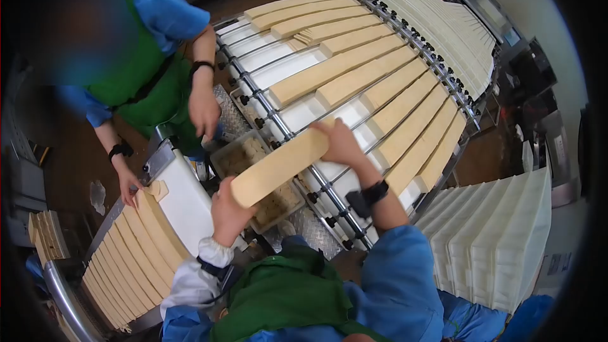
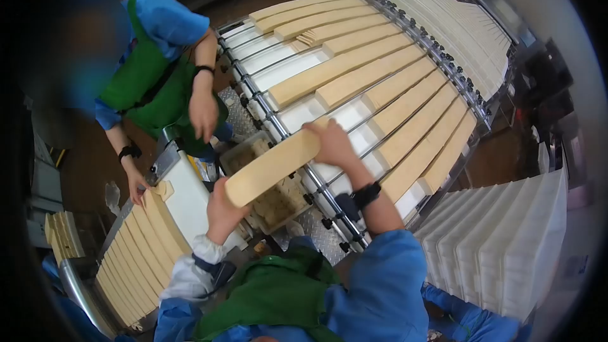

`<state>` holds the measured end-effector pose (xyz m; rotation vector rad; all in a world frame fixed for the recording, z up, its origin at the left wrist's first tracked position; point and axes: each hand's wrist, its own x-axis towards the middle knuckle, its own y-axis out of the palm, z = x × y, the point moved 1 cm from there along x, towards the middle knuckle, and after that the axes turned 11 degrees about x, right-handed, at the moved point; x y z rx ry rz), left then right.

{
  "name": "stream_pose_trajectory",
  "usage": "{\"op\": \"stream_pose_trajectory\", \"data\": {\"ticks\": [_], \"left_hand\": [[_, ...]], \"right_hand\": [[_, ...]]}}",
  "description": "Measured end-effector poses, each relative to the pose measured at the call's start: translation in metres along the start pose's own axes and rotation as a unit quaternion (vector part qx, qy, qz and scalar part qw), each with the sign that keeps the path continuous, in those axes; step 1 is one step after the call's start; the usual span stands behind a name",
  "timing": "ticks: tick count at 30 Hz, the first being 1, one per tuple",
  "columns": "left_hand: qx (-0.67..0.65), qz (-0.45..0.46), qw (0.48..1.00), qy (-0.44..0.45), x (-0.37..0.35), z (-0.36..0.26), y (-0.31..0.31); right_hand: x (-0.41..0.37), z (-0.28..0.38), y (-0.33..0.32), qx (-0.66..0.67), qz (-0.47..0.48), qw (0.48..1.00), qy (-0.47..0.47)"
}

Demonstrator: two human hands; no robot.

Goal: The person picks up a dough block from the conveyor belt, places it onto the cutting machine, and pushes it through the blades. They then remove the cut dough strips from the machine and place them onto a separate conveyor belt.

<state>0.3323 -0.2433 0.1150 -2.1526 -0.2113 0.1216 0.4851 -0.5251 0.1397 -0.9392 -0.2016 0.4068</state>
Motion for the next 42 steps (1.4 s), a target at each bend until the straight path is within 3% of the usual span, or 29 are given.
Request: {"op": "stream_pose_trajectory", "data": {"ticks": [1, 4, 7, 10, 11, 13, 14, 15, 18, 20, 25, 28, 32, 35, 36, 38, 40, 42], "left_hand": [[0.008, -0.002, 1.000, 0.018, 0.011, -0.020, 0.005], [0.022, 0.034, 0.999, 0.003, 0.040, -0.068, 0.015], [0.027, 0.069, 0.997, -0.003, 0.062, -0.089, 0.031], [0.027, 0.059, 0.997, 0.046, 0.074, -0.109, 0.047], [0.027, 0.048, 0.997, 0.061, 0.075, -0.114, 0.051], [-0.047, 0.048, 0.996, 0.055, 0.086, -0.111, 0.080], [-0.113, 0.052, 0.992, 0.034, 0.091, -0.103, 0.102], [-0.178, 0.056, 0.982, 0.010, 0.092, -0.100, 0.115], [-0.122, 0.048, 0.990, -0.043, 0.098, -0.115, 0.118], [-0.120, 0.039, 0.990, -0.056, 0.097, -0.117, 0.117], [-0.293, 0.053, 0.952, -0.066, 0.092, -0.083, 0.137], [-0.386, 0.018, 0.922, -0.023, 0.089, -0.070, 0.148], [-0.459, 0.074, 0.884, -0.037, 0.085, -0.070, 0.147], [-0.413, 0.023, 0.908, -0.063, 0.077, -0.068, 0.130], [-0.333, -0.023, 0.939, -0.081, 0.072, -0.068, 0.115], [-0.224, -0.135, 0.960, -0.100, 0.062, -0.040, 0.104], [-0.132, -0.161, 0.972, -0.107, 0.046, -0.055, 0.059], [-0.051, -0.176, 0.981, -0.069, 0.030, -0.047, 0.042]], "right_hand": [[0.006, -0.020, -0.019, 0.011, 0.024, 1.000, 0.006], [0.030, -0.095, -0.033, 0.335, 0.046, 0.933, 0.124], [0.058, -0.156, -0.014, 0.399, -0.058, 0.888, 0.218], [0.053, -0.156, -0.016, 0.175, -0.098, 0.958, 0.204], [0.047, -0.155, -0.012, 0.065, -0.161, 0.971, 0.164], [0.032, -0.146, 0.000, -0.156, -0.283, 0.944, 0.068], [0.024, -0.128, 0.001, -0.149, -0.333, 0.931, 0.014], [0.015, -0.108, 0.006, -0.096, -0.323, 0.942, -0.006], [-0.011, -0.047, 0.022, 0.050, -0.265, 0.963, -0.011], [-0.017, -0.026, 0.042, 0.072, -0.252, 0.965, 0.000], [-0.016, -0.011, 0.055, 0.111, -0.243, 0.963, 0.017], [-0.013, -0.006, 0.058, 0.130, -0.236, 0.963, -0.002], [0.007, -0.014, 0.069, 0.177, -0.210, 0.961, -0.038], [0.011, -0.020, 0.066, 0.276, -0.146, 0.950, 0.021], [0.014, -0.022, 0.062, 0.315, -0.122, 0.940, 0.050], [0.025, -0.021, 0.049, 0.266, -0.191, 0.945, -0.019], [0.049, -0.025, 0.037, 0.218, -0.231, 0.946, -0.070], [0.087, -0.040, 0.034, 0.163, -0.221, 0.961, -0.037]]}}
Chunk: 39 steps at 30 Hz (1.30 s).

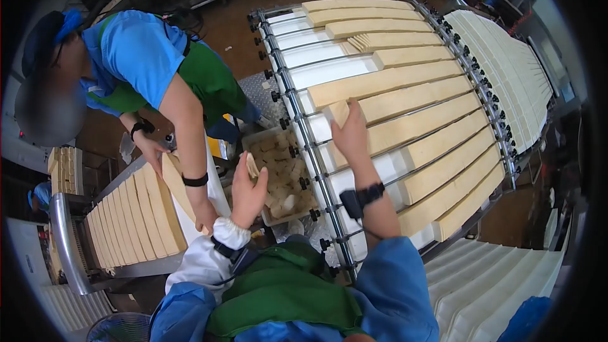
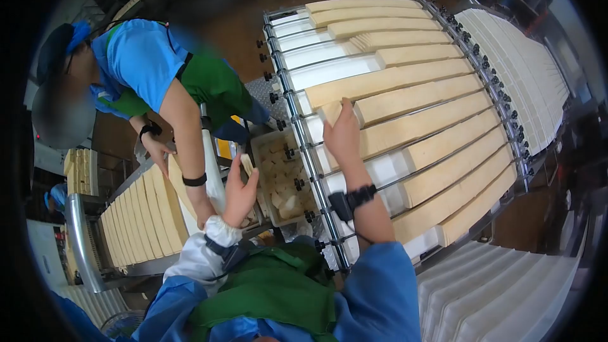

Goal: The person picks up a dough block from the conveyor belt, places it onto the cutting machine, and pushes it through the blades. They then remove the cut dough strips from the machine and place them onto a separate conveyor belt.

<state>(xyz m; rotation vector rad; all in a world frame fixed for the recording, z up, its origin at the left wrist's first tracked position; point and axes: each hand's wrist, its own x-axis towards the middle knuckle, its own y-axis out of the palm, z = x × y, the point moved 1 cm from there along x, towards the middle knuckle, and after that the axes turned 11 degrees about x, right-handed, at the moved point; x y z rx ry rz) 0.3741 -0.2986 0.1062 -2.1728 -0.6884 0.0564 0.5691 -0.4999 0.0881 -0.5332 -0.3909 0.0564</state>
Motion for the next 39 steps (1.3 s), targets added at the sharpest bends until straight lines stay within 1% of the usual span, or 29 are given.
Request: {"op": "stream_pose_trajectory", "data": {"ticks": [2, 3, 5, 7, 10, 13, 14, 16, 17, 18, 19, 20, 21, 22, 23, 25, 26, 27, 28, 29, 30, 32, 33, 34, 35, 36, 37, 38, 39], "left_hand": [[0.027, 0.014, 0.999, 0.037, -0.009, 0.013, -0.018], [0.010, 0.001, 1.000, 0.026, -0.015, 0.022, -0.021], [-0.008, 0.034, 0.999, -0.026, -0.027, 0.032, -0.037], [-0.027, 0.036, 0.997, -0.060, -0.037, 0.038, -0.052], [-0.031, 0.022, 0.992, -0.121, -0.055, 0.056, -0.068], [-0.023, -0.014, 0.988, -0.155, -0.068, 0.075, -0.079], [-0.019, -0.021, 0.986, -0.163, -0.074, 0.081, -0.083], [-0.011, -0.039, 0.982, -0.184, -0.088, 0.099, -0.088], [0.003, -0.043, 0.980, -0.196, -0.095, 0.106, -0.093], [0.008, -0.046, 0.975, -0.215, -0.105, 0.119, -0.095], [0.014, -0.051, 0.971, -0.234, -0.116, 0.133, -0.096], [0.033, -0.062, 0.965, -0.253, -0.126, 0.143, -0.101], [0.050, -0.071, 0.959, -0.269, -0.134, 0.154, -0.104], [0.052, -0.089, 0.949, -0.298, -0.146, 0.174, -0.103], [0.041, -0.096, 0.934, -0.340, -0.154, 0.185, -0.109], [0.008, -0.103, 0.902, -0.419, -0.164, 0.199, -0.118], [-0.020, -0.109, 0.886, -0.450, -0.166, 0.204, -0.123], [-0.054, -0.133, 0.878, -0.456, -0.172, 0.217, -0.121], [-0.089, -0.156, 0.869, -0.460, -0.178, 0.235, -0.113], [-0.124, -0.178, 0.860, -0.462, -0.181, 0.248, -0.109], [-0.181, -0.142, 0.824, -0.518, -0.173, 0.244, -0.120], [-0.209, -0.160, 0.827, -0.497, -0.180, 0.266, -0.112], [-0.223, -0.168, 0.829, -0.486, -0.181, 0.276, -0.111], [-0.277, -0.132, 0.808, -0.503, -0.176, 0.269, -0.121], [-0.283, -0.104, 0.815, -0.495, -0.175, 0.273, -0.126], [-0.288, -0.074, 0.821, -0.487, -0.177, 0.278, -0.129], [-0.293, -0.043, 0.826, -0.479, -0.182, 0.283, -0.129], [-0.254, -0.044, 0.860, -0.441, -0.192, 0.295, -0.120], [-0.282, 0.003, 0.841, -0.463, -0.187, 0.293, -0.131]], "right_hand": [[0.012, -0.021, 0.011, -0.055, 0.016, 0.998, 0.033], [0.017, -0.035, 0.017, -0.080, 0.028, 0.995, 0.054], [0.023, -0.041, 0.017, -0.117, 0.052, 0.987, 0.100], [0.023, -0.033, 0.018, -0.138, 0.078, 0.977, 0.144], [0.035, -0.046, 0.020, -0.200, 0.170, 0.948, 0.180], [0.035, -0.038, 0.019, -0.358, 0.083, 0.928, 0.061], [0.032, -0.040, 0.019, -0.383, 0.016, 0.924, -0.001], [0.037, -0.040, 0.011, -0.413, 0.022, 0.910, 0.028], [0.043, -0.060, 0.010, -0.451, -0.009, 0.891, 0.056], [0.051, -0.032, -0.004, -0.427, 0.044, 0.884, 0.186], [0.048, -0.030, -0.006, -0.467, 0.033, 0.863, 0.188], [0.048, -0.010, -0.007, -0.443, 0.056, 0.868, 0.217], [0.046, -0.005, 0.000, -0.458, 0.052, 0.863, 0.209], [0.043, -0.003, 0.014, -0.483, 0.010, 0.860, 0.166], [0.035, 0.001, 0.028, -0.444, -0.053, 0.891, 0.073], [0.020, 0.014, 0.068, -0.345, -0.069, 0.933, -0.074], [0.011, 0.020, 0.099, -0.283, -0.037, 0.950, -0.124], [-0.006, 0.033, 0.130, -0.221, -0.005, 0.960, -0.171], [-0.019, 0.055, 0.158, -0.135, 0.086, 0.969, -0.189], [-0.036, 0.082, 0.190, -0.048, 0.176, 0.962, -0.203], [-0.055, 0.105, 0.226, 0.013, 0.243, 0.954, -0.175], [-0.095, 0.156, 0.291, 0.080, 0.323, 0.914, -0.231], [-0.110, 0.181, 0.317, 0.117, 0.372, 0.892, -0.230], [-0.123, 0.191, 0.350, 0.135, 0.405, 0.872, -0.241], [-0.135, 0.209, 0.375, 0.122, 0.419, 0.857, -0.274], [-0.144, 0.224, 0.398, 0.098, 0.435, 0.850, -0.280], [-0.150, 0.233, 0.420, 0.051, 0.444, 0.842, -0.302], [-0.156, 0.238, 0.440, 0.022, 0.442, 0.842, -0.309], [-0.160, 0.238, 0.457, -0.007, 0.439, 0.841, -0.317]]}}
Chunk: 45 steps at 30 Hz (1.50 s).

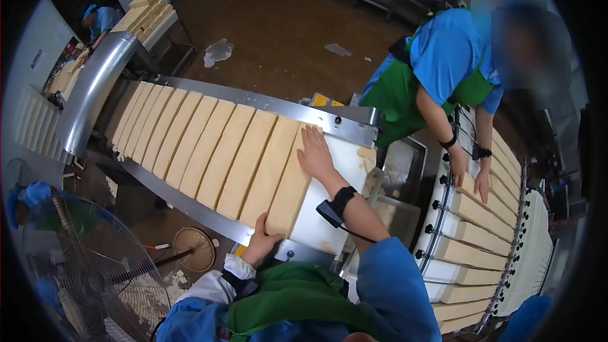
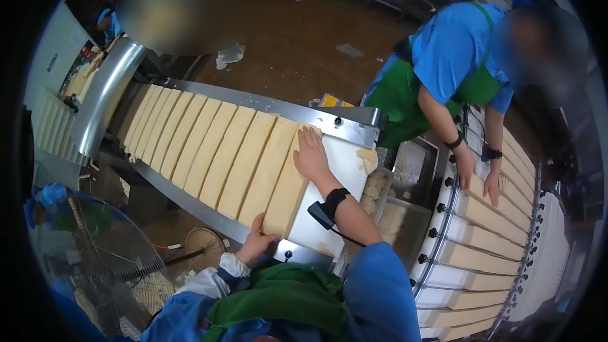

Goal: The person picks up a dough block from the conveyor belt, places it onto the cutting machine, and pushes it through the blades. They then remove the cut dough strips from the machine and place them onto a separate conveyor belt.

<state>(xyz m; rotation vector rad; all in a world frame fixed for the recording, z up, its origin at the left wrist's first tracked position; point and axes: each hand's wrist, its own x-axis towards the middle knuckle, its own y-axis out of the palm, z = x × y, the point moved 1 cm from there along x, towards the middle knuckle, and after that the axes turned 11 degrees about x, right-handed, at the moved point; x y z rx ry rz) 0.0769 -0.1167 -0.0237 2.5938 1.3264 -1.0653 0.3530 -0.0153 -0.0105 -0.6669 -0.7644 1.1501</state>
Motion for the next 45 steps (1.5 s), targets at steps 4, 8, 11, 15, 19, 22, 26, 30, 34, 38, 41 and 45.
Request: {"op": "stream_pose_trajectory", "data": {"ticks": [4, 8, 11, 15, 19, 22, 26, 30, 34, 38, 41, 45], "left_hand": [[-0.085, 0.142, 0.985, -0.056, -0.006, -0.025, -0.023], [-0.153, 0.238, 0.949, -0.139, -0.011, -0.044, -0.033], [-0.174, 0.252, 0.936, -0.172, -0.012, -0.054, -0.033], [-0.184, 0.237, 0.939, -0.170, -0.008, -0.050, -0.018], [-0.129, 0.206, 0.957, -0.159, -0.004, -0.055, -0.006], [0.023, 0.158, 0.987, 0.003, 0.015, -0.031, 0.013], [0.332, 0.105, 0.927, 0.144, 0.016, -0.050, 0.017], [0.400, 0.047, 0.894, 0.198, 0.022, -0.064, 0.018], [0.487, -0.108, 0.841, 0.209, 0.033, -0.051, 0.036], [0.459, 0.018, 0.852, 0.252, 0.018, -0.108, 0.060], [0.423, 0.071, 0.820, 0.378, -0.027, -0.152, 0.106], [0.385, 0.191, 0.791, 0.435, -0.091, -0.176, 0.185]], "right_hand": [[0.013, 0.004, 0.020, -0.051, 0.006, 0.996, 0.068], [0.014, 0.021, 0.013, -0.081, -0.026, 0.994, 0.065], [0.029, 0.021, 0.011, -0.109, -0.030, 0.990, 0.084], [0.045, 0.016, 0.004, -0.122, -0.030, 0.982, 0.138], [0.029, 0.016, -0.020, -0.148, 0.006, 0.965, 0.218], [-0.009, -0.015, -0.059, -0.132, -0.003, 0.948, 0.288], [-0.070, -0.054, -0.129, 0.027, 0.040, 0.910, 0.411], [-0.140, -0.033, -0.167, 0.137, 0.138, 0.950, 0.243], [-0.209, -0.024, -0.131, -0.044, -0.009, 0.973, 0.225], [-0.270, 0.006, -0.148, -0.170, -0.151, 0.929, 0.292], [-0.338, 0.028, -0.214, -0.123, -0.224, 0.894, 0.367], [-0.449, -0.002, -0.296, -0.059, -0.239, 0.884, 0.397]]}}
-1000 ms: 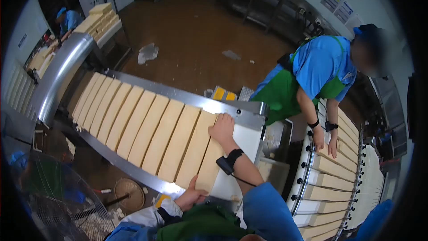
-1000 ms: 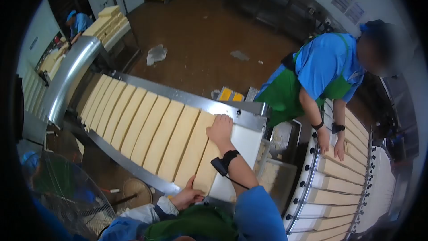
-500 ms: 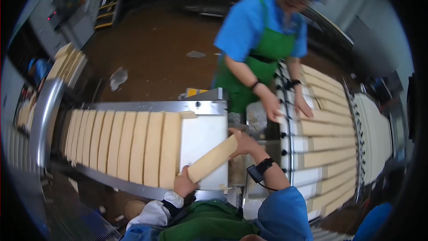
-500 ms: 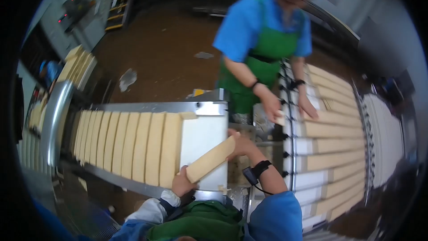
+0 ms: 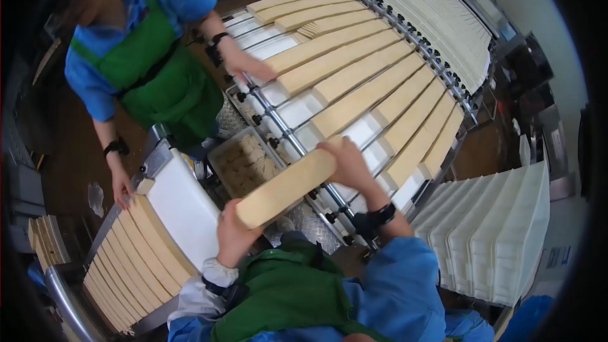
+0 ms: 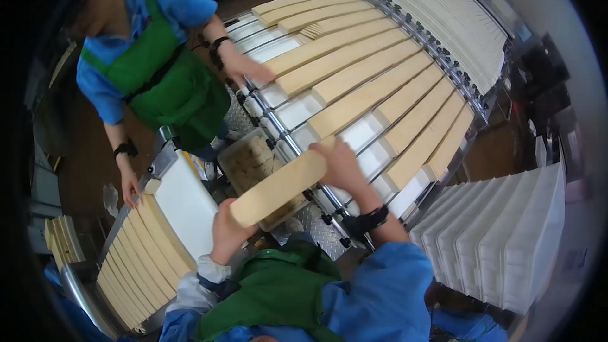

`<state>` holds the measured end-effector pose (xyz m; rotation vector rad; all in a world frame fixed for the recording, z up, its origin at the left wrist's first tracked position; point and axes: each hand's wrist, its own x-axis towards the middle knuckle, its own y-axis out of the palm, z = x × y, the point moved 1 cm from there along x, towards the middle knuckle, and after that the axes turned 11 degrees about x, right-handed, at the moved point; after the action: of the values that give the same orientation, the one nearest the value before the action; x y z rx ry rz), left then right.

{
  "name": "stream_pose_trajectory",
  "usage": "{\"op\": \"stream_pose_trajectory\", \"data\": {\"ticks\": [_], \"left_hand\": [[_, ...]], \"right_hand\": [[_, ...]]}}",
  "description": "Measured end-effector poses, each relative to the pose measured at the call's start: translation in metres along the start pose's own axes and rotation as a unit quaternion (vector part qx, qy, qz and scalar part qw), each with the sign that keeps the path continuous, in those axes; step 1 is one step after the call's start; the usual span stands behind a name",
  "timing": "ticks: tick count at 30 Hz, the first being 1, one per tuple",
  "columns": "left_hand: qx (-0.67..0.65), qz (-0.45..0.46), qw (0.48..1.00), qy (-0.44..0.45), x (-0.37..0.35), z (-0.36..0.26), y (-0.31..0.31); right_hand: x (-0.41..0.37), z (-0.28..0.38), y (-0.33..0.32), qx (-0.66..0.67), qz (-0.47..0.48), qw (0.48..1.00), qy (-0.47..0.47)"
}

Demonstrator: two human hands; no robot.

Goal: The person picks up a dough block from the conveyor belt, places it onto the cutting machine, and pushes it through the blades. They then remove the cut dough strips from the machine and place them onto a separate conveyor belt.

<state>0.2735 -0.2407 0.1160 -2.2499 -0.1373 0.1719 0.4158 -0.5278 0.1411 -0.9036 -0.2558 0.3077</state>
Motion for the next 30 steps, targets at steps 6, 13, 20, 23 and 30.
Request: {"op": "stream_pose_trajectory", "data": {"ticks": [6, 13, 20, 23, 30], "left_hand": [[-0.021, 0.034, 0.999, 0.020, 0.028, -0.094, 0.051], [-0.046, 0.053, 0.995, 0.078, 0.066, -0.128, 0.095], [-0.098, 0.023, 0.994, -0.035, 0.084, -0.132, 0.135], [-0.186, 0.020, 0.982, -0.039, 0.082, -0.114, 0.146], [-0.400, 0.104, 0.909, -0.054, 0.074, -0.089, 0.146]], "right_hand": [[0.038, -0.139, -0.053, 0.081, 0.143, 0.985, 0.055], [0.019, -0.152, -0.067, -0.134, -0.107, 0.985, 0.037], [-0.051, -0.048, 0.007, 0.089, -0.146, 0.985, 0.026], [-0.053, -0.032, 0.022, 0.112, -0.190, 0.973, 0.071], [-0.048, -0.020, 0.027, 0.127, -0.183, 0.974, 0.054]]}}
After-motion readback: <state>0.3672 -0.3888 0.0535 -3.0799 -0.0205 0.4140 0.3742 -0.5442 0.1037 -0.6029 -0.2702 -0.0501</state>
